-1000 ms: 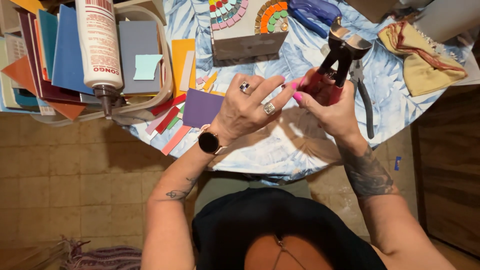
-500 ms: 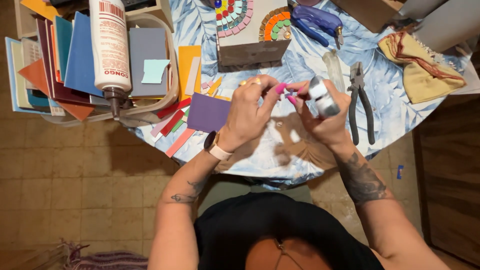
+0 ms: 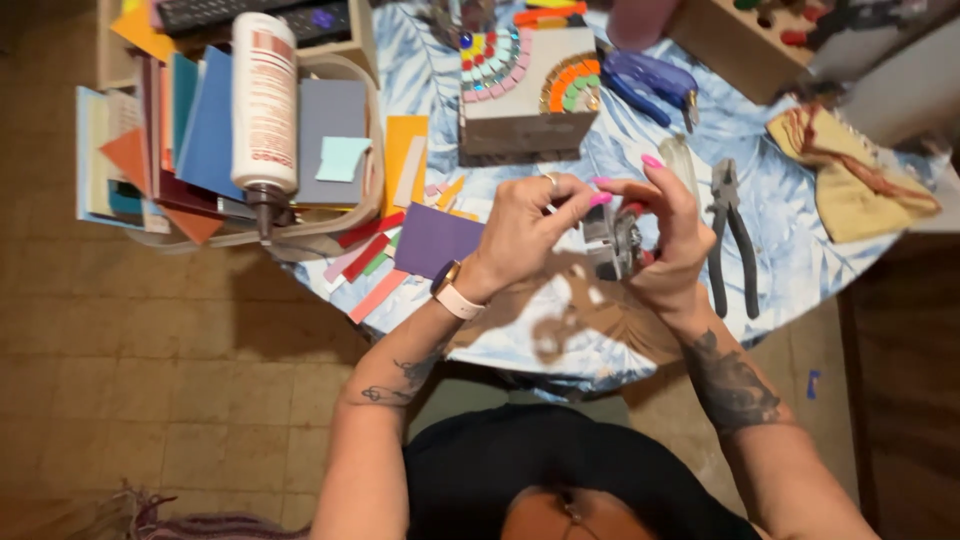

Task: Decorating a small box with mosaic-like pieces using nippers and glue

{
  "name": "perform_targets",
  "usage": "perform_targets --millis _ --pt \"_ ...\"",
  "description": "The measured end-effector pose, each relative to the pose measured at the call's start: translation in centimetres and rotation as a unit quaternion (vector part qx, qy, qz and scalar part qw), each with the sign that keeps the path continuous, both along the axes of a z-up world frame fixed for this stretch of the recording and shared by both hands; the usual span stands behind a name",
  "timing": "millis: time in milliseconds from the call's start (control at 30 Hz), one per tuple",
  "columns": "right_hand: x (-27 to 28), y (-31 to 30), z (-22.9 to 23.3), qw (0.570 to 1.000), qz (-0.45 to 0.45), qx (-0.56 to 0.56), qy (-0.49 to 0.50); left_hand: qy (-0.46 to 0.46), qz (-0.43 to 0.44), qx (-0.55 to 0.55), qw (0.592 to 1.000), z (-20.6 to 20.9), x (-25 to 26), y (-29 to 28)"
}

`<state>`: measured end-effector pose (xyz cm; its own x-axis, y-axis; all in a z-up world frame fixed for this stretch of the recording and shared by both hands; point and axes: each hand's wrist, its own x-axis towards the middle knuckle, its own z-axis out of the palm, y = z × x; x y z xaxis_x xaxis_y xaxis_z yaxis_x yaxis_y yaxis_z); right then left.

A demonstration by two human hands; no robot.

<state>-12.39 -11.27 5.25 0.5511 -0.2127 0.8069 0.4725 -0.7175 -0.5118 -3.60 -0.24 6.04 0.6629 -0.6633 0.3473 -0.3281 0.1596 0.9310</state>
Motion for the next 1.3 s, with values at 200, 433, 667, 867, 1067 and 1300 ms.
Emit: perform_targets --millis 200,433,667,867,1067,1300 --pt "0.1 -0.3 0.0 0.998 0.027 0.052 -0.001 -0.032 0.000 -0.008 0.999 0.4 0.0 0.4" --pt "0.0 -0.6 0.5 0.998 0.038 0.049 -0.007 -0.074 -0.067 -0.043 0.994 1.4 1.0 0.7" --pt "0.7 -2.6 0.3 0.998 0.043 0.051 0.020 -0.127 -0.105 -0.079 0.983 1.1 2.1 -0.2" --pt "-1.2 -4.2 -1.1 0.933 0.096 0.248 0.243 -0.140 -0.049 -0.077 0.986 0.1 3.0 -0.1" --pt "-2.8 -4.9 -5.4 0.887 0.006 0.239 0.395 -0.116 -0.019 -0.049 0.992 -0.6 3.8 0.6" --pt "-4.2 -6.6 -9.1 0.916 -0.024 0.078 0.393 -0.125 0.025 -0.079 0.989 -0.5 3.6 1.3"
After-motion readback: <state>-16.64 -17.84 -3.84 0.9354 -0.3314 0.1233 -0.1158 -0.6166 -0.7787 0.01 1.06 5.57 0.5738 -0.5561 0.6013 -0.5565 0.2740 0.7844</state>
